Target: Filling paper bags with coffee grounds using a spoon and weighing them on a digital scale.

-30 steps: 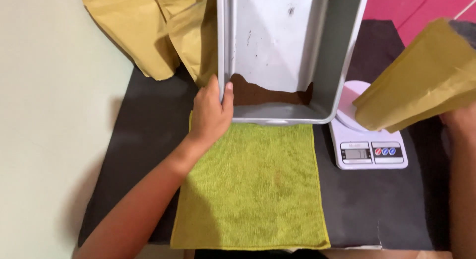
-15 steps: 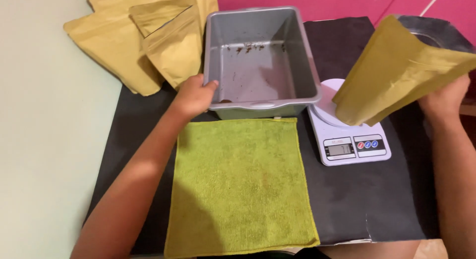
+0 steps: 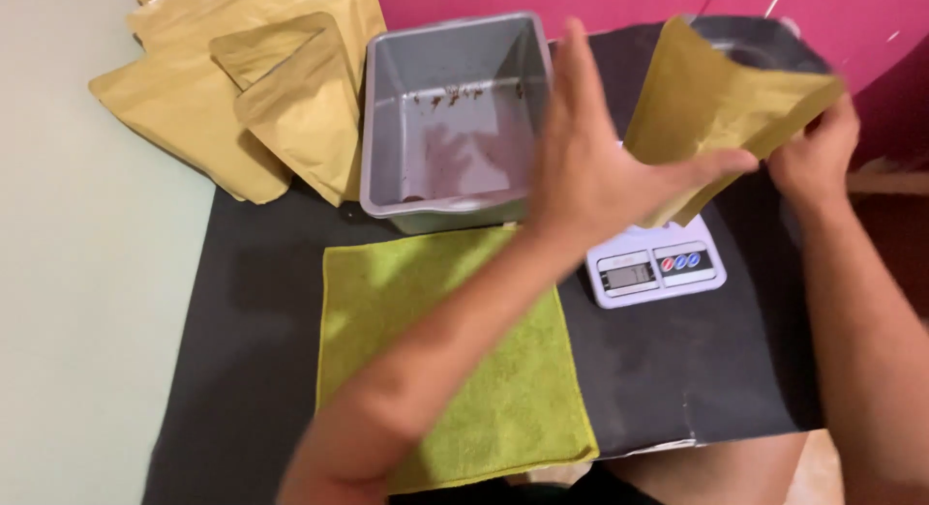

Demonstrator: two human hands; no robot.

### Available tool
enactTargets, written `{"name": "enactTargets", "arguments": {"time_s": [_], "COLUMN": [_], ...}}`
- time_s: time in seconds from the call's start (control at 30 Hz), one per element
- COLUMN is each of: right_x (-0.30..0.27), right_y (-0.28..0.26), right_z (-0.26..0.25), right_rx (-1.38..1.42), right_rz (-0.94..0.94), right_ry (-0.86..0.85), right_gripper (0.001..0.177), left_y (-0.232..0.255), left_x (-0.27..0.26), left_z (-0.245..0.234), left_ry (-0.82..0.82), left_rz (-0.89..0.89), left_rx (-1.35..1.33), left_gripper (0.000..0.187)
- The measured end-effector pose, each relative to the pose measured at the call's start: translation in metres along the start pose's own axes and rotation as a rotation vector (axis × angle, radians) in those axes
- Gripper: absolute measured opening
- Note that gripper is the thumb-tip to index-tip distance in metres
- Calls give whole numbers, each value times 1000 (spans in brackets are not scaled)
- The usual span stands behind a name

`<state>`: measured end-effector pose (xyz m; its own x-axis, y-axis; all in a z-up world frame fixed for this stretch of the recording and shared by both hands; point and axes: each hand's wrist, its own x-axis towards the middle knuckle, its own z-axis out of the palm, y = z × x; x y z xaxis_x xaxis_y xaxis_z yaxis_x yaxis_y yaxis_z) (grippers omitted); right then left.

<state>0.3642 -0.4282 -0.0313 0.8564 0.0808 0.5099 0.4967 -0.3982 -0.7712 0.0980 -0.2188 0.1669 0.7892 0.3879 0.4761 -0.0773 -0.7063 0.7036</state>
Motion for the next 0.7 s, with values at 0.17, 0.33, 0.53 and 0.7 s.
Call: {"name": "enactTargets", "arguments": {"time_s": [0.17, 0.33, 0.53, 0.7], "right_x": [31, 37, 49, 23], "right_y": [-3, 11, -11, -171], "right_z": [-7, -6, -16, -26], "right_rx": [-50, -38, -12, -200], "right_rz": [-74, -96, -317, -275], "right_ry": [28, 4, -41, -247], "right_gripper": [26, 16, 6, 46], "left_y": [30, 11, 23, 6], "left_x": [2, 12, 16, -5], "left_z": [48, 98, 51, -75], "left_ry": [177, 348, 313, 70], "left_rz": [-150, -36, 19, 162], "left_rx": [-193, -249, -499, -517], "left_gripper": [153, 133, 74, 77]}}
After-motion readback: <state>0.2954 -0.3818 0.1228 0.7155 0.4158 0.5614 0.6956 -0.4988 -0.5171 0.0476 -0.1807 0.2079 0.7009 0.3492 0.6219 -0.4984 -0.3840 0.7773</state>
